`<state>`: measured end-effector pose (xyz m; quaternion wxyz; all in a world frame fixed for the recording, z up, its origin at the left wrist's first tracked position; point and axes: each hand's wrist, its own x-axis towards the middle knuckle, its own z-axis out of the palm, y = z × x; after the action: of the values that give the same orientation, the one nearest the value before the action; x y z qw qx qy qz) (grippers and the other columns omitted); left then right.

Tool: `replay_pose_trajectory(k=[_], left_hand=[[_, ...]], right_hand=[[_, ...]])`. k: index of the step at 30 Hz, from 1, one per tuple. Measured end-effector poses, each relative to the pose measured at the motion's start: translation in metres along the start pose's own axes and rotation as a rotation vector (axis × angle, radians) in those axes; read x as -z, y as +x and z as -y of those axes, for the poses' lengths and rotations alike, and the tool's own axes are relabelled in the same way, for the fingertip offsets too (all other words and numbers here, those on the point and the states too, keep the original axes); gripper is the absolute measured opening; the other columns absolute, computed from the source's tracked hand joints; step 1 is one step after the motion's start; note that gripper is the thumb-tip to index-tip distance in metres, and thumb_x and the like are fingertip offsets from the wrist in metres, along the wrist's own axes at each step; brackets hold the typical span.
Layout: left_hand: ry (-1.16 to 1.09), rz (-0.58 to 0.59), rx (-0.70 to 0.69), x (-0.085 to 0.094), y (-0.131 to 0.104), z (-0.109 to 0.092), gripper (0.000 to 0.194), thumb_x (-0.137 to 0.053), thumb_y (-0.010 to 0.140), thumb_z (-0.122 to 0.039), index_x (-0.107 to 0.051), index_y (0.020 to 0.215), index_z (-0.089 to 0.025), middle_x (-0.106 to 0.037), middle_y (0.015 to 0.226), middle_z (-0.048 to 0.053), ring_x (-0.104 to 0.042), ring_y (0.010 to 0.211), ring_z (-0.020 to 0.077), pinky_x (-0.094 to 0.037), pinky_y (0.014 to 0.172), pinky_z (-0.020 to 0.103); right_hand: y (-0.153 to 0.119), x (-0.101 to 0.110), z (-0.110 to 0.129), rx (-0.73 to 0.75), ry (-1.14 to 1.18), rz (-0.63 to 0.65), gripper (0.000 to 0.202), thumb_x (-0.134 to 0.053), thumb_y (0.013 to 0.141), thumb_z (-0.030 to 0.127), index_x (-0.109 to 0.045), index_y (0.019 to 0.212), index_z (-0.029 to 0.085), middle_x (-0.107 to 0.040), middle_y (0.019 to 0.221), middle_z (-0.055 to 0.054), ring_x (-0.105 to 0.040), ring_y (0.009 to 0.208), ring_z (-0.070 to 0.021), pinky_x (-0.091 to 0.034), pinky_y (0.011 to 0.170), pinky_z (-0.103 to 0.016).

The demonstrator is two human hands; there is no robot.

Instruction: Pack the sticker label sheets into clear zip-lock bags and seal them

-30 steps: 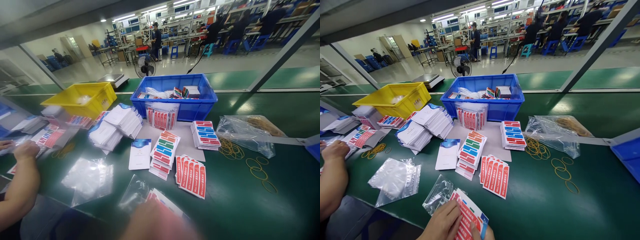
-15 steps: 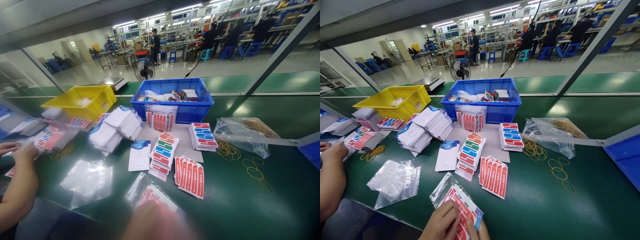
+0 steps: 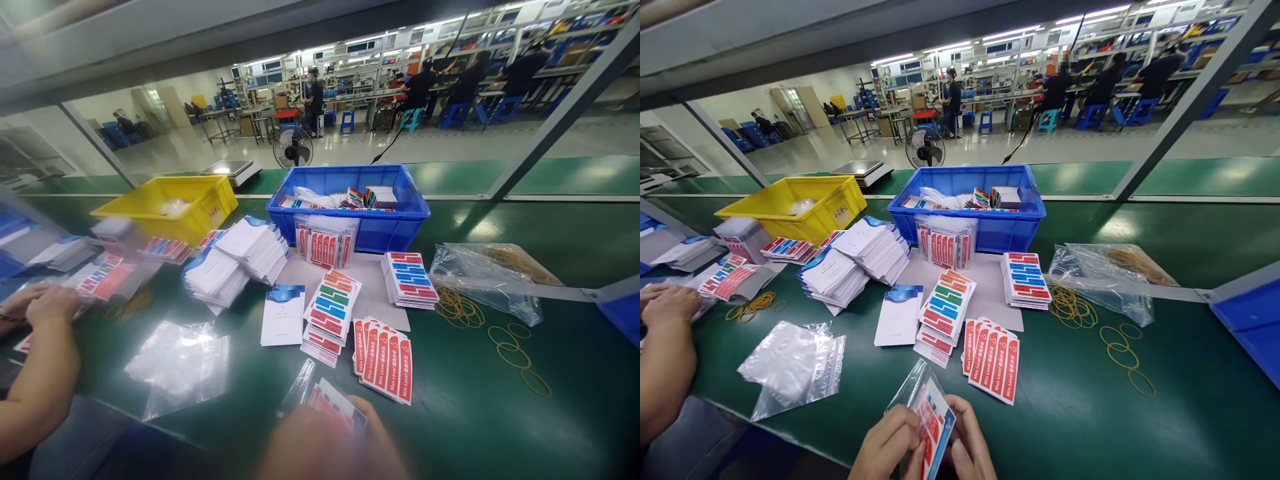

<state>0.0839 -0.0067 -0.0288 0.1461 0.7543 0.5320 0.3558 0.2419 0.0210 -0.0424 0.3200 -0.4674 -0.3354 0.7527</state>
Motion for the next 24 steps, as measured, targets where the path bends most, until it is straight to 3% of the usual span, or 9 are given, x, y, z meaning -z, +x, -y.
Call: replay_pose_trajectory(k=[3, 7, 11, 14, 15, 17, 19, 21, 24], left_hand=[[-0.012, 0.018, 0.017, -0.006, -0.002, 0.002, 0.019, -0.044, 0.083, -0.02, -0.058, 0.078, -0.031, -0.058, 0.069, -0.003, -0.061, 0.059, 0.0138, -0.052, 0.052, 0.025], [-0.072, 0.037, 0.008, -0.008, -0.001, -0.003, 0.022, -0.041, 0.085, -0.02, -0.057, 0.074, -0.03, -0.057, 0.066, -0.002, -0.058, 0.059, 0.0151, -0.05, 0.051, 0.027], [-0.176, 0.108, 0.042, 0.018, 0.027, -0.004, 0.012, -0.049, 0.084, -0.025, -0.06, 0.088, -0.025, -0.063, 0.083, 0.004, -0.061, 0.082, 0.02, -0.053, 0.075, 0.035], [-0.211, 0.154, 0.106, 0.04, 0.061, 0.014, 0.038, -0.059, 0.08, -0.028, -0.052, 0.116, -0.017, -0.06, 0.112, 0.013, -0.055, 0.105, 0.0244, -0.045, 0.093, 0.04], [-0.282, 0.273, 0.126, 0.043, 0.073, 0.023, 0.042, -0.063, 0.079, -0.029, -0.053, 0.117, -0.016, -0.06, 0.113, 0.012, -0.055, 0.104, 0.0234, -0.045, 0.094, 0.038], [-0.512, 0.532, 0.137, 0.043, 0.09, 0.04, 0.028, -0.062, 0.08, -0.032, -0.061, 0.102, -0.014, -0.065, 0.092, 0.008, -0.06, 0.083, 0.0177, -0.049, 0.077, 0.029], [-0.703, 0.641, 0.162, 0.037, 0.099, 0.055, 0.023, -0.059, 0.084, -0.034, -0.064, 0.085, -0.012, -0.063, 0.077, 0.004, -0.057, 0.069, 0.0132, -0.046, 0.066, 0.023], [-0.826, 0.559, 0.219, 0.028, 0.099, 0.066, 0.025, -0.057, 0.085, -0.034, -0.062, 0.078, -0.011, -0.062, 0.074, 0.003, -0.056, 0.068, 0.012, -0.044, 0.065, 0.022], [-0.944, 0.322, 0.346, 0.02, 0.092, 0.077, 0.026, -0.057, 0.085, -0.037, -0.055, 0.076, -0.012, -0.061, 0.078, 0.003, -0.057, 0.07, 0.0126, -0.045, 0.067, 0.023]], right_hand=[[0.005, -0.001, 0.0, 0.067, 0.009, 0.026, 0.051, -0.069, 0.069, 0.049, -0.05, 0.108, 0.022, -0.063, 0.089, -0.006, -0.061, 0.073, -0.0203, -0.05, 0.067, -0.03], [0.013, 0.0, 0.003, 0.13, -0.094, 0.126, 0.04, -0.065, 0.072, 0.054, -0.052, 0.091, 0.022, -0.058, 0.078, -0.002, -0.058, 0.071, -0.018, -0.048, 0.072, -0.031], [0.018, 0.009, 0.026, 0.103, -0.287, 0.18, 0.028, -0.057, 0.082, 0.046, -0.049, 0.077, 0.02, -0.05, 0.071, 0.001, -0.051, 0.068, -0.0138, -0.045, 0.065, -0.024], [0.022, 0.015, 0.053, 0.176, -0.448, 0.268, 0.021, -0.056, 0.084, 0.039, -0.053, 0.08, 0.018, -0.049, 0.074, 0.001, -0.049, 0.071, -0.0132, -0.042, 0.064, -0.022], [0.024, 0.015, 0.062, 0.211, -0.501, 0.292, 0.02, -0.055, 0.085, 0.038, -0.055, 0.082, 0.018, -0.051, 0.076, 0.001, -0.05, 0.073, -0.0138, -0.042, 0.067, -0.022], [0.03, 0.016, 0.077, 0.267, -0.575, 0.311, 0.021, -0.052, 0.087, 0.039, -0.057, 0.084, 0.018, -0.055, 0.081, -0.001, -0.052, 0.079, -0.0153, -0.042, 0.072, -0.024], [0.036, 0.016, 0.085, 0.309, -0.584, 0.278, 0.025, -0.048, 0.089, 0.041, -0.058, 0.086, 0.018, -0.056, 0.081, -0.002, -0.053, 0.078, -0.0152, -0.042, 0.071, -0.025], [0.042, 0.018, 0.086, 0.343, -0.54, 0.23, 0.028, -0.046, 0.089, 0.043, -0.057, 0.089, 0.018, -0.056, 0.08, -0.002, -0.054, 0.075, -0.0148, -0.044, 0.069, -0.025], [0.05, 0.023, 0.077, 0.387, -0.507, 0.145, 0.027, -0.05, 0.086, 0.044, -0.056, 0.092, 0.019, -0.058, 0.085, -0.003, -0.056, 0.08, -0.0163, -0.047, 0.072, -0.027]])
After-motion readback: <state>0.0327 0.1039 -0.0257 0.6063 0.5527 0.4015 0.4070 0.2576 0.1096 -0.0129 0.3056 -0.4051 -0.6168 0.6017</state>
